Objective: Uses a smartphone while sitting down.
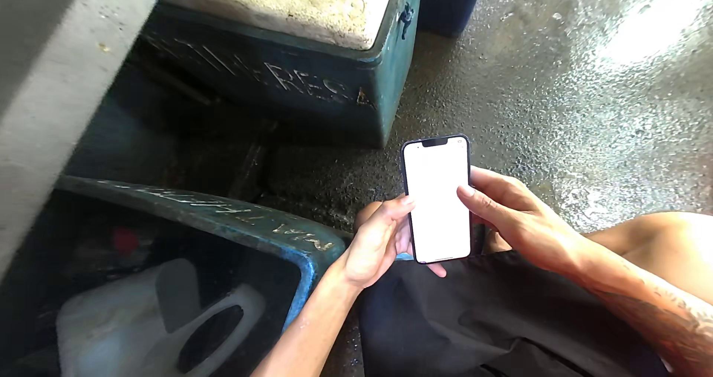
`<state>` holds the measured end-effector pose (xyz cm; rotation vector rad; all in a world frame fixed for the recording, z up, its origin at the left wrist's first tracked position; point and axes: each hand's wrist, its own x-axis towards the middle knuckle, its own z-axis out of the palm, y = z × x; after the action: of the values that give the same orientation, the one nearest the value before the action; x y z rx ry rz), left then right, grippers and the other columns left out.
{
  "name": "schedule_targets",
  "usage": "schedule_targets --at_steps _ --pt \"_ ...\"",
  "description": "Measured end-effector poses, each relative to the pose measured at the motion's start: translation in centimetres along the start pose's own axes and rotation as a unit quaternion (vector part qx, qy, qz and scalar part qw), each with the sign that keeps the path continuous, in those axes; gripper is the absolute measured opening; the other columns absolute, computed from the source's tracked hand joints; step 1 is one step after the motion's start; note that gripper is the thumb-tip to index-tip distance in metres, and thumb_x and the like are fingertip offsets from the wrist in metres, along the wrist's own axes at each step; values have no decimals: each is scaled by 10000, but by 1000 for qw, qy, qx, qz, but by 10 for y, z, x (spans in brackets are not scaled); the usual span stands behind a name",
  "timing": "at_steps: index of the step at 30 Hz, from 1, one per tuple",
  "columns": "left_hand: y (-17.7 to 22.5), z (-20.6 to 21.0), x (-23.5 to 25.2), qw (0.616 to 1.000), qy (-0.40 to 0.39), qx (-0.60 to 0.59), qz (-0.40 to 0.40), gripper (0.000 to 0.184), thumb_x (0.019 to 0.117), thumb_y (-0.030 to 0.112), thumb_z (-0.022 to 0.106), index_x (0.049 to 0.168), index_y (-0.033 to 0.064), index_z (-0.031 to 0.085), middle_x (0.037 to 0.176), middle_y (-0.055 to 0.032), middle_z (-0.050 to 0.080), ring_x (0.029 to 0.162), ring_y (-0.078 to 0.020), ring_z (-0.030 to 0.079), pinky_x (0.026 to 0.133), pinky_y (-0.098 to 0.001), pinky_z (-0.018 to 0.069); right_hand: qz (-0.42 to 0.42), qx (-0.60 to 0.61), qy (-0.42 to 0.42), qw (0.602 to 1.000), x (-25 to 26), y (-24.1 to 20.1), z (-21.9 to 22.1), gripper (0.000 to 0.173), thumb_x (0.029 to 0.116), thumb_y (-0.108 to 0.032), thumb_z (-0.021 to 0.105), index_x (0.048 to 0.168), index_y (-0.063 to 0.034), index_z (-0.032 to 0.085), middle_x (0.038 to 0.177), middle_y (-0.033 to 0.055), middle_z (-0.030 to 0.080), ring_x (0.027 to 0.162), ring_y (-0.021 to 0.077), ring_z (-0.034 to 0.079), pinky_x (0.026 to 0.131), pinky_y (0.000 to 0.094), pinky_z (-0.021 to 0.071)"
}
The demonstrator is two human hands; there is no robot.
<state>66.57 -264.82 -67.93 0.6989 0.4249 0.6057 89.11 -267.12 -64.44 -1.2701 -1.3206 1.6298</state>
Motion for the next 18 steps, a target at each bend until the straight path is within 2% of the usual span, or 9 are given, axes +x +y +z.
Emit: schedule_targets --at_steps 8,12,18 --pt "0 0 0 1000 -1 1 4 453 1040 462 464 1193 88 669 1069 -98 754 933 -213 759 750 -404 648 -5 4 3 1000 0 1 0 261 1091 -241 422 1182 -123 636 930 -5 717 832 68 700 754 212 589" --pt "1 0 1 1000 -9 -2 0 483 1045 487 453 1222 83 650 1093 -103 748 948 -222 757 757 -408 648 -3 9 1 1000 0 1 0 271 1088 -230 430 1225 -119 636 963 0 728 861 74 708 775 216 594" --pt "1 1 0 1000 -2 4 -1 521 1048 529 442 1254 89 629 1108 -99 742 952 -217 754 756 -401 649 -7 -5 2 1000 0 1 0 229 1052 -172 498 1232 -116 627 961 -8 737 859 70 716 760 205 600"
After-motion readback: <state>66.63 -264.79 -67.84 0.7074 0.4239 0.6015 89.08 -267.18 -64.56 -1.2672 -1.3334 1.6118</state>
